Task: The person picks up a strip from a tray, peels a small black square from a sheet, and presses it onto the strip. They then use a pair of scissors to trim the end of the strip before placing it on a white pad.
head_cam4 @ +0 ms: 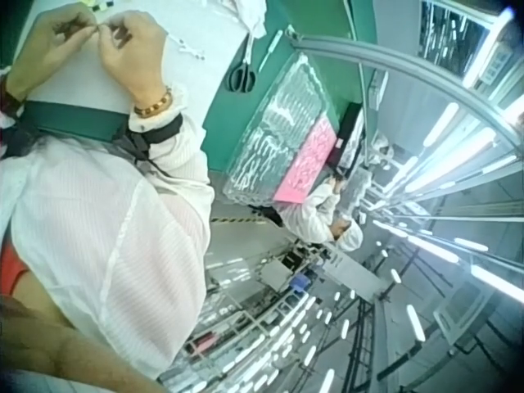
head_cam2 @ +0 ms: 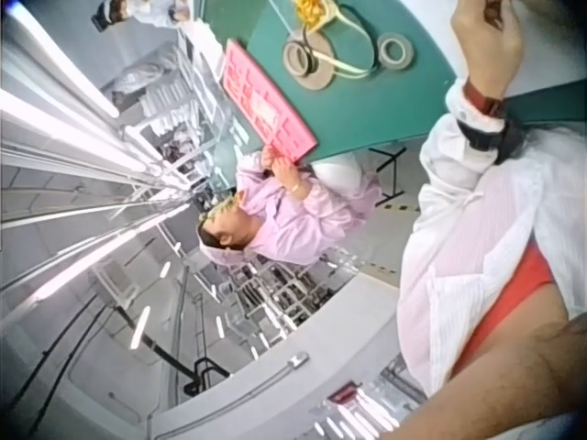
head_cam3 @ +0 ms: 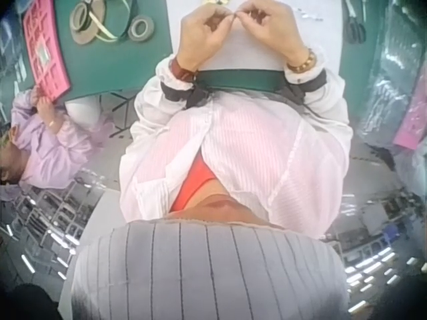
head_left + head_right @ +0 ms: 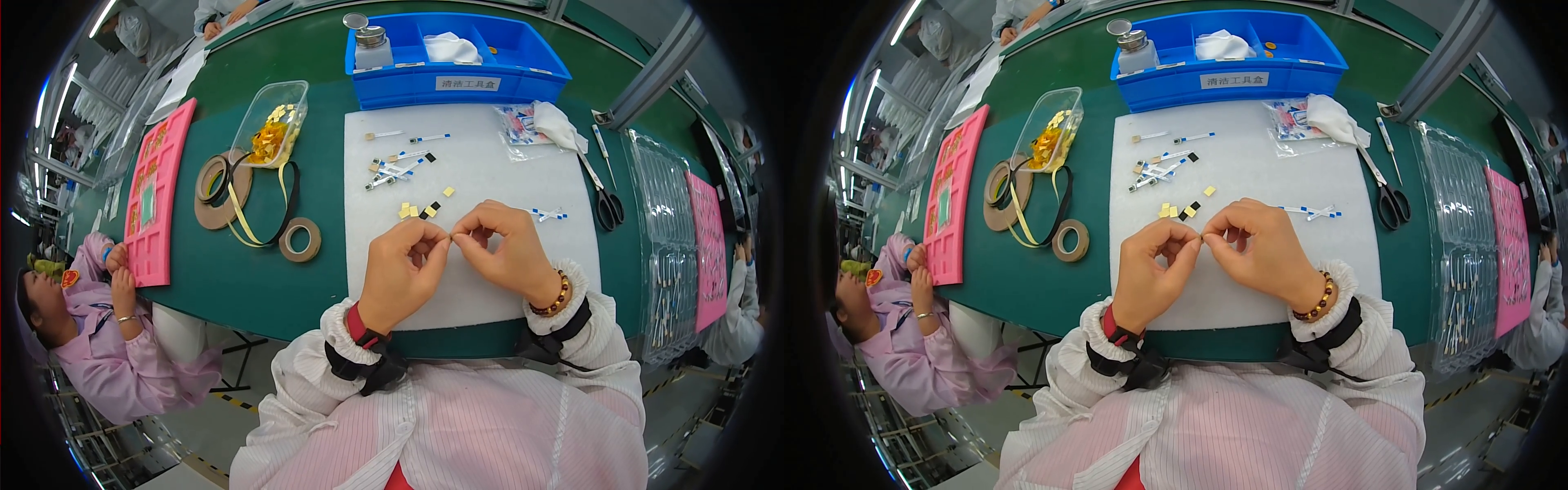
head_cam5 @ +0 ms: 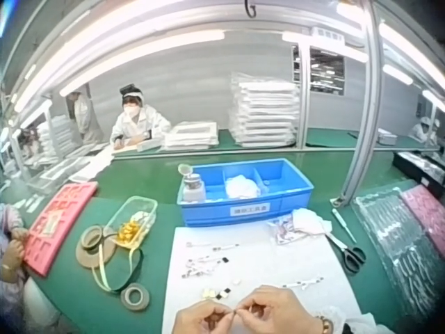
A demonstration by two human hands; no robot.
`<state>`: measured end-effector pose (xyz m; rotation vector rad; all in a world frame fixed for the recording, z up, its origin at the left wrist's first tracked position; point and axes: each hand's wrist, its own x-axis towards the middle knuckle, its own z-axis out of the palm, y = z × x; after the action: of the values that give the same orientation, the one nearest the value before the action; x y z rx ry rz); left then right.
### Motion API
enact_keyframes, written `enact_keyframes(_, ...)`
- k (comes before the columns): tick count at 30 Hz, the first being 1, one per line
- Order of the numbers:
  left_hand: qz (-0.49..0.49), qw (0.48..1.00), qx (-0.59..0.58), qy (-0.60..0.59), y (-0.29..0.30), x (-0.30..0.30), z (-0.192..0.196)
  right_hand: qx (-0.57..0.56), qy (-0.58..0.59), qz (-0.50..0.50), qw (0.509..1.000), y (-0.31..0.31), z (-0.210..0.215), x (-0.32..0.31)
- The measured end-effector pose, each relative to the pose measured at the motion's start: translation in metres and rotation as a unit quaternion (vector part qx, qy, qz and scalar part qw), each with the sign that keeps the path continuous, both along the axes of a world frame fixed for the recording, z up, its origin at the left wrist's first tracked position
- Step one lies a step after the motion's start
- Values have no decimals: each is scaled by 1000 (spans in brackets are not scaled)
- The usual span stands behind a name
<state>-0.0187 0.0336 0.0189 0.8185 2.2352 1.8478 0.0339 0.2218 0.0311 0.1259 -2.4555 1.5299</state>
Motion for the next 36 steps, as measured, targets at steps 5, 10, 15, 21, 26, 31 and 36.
enact_keyframes(5,-3,1000,5,5,0,0,-1,39,39,13,998,0,0,-1)
enact_keyframes(10,-10,1000,1,3,2,1,0,58,71,6,996,-1,-2,-2)
enact_keyframes(15,-12,1000,2,-1,2,0,0,38,44,9,998,1,-2,-2)
enact_keyframes(21,-8,1000,-3,-1,1,0,-2,38,40,28,998,2,0,-2)
enact_keyframes(26,-13,1000,-5,13,1,1,-1,53,49,18,997,2,-3,-1)
enact_keyframes(31,-16,1000,-5,9,1,0,-2,42,44,9,998,1,-4,-3)
enact_keyframes(36,-14,1000,-6,3,1,-1,-1,5,11,-16,1000,1,-6,-3)
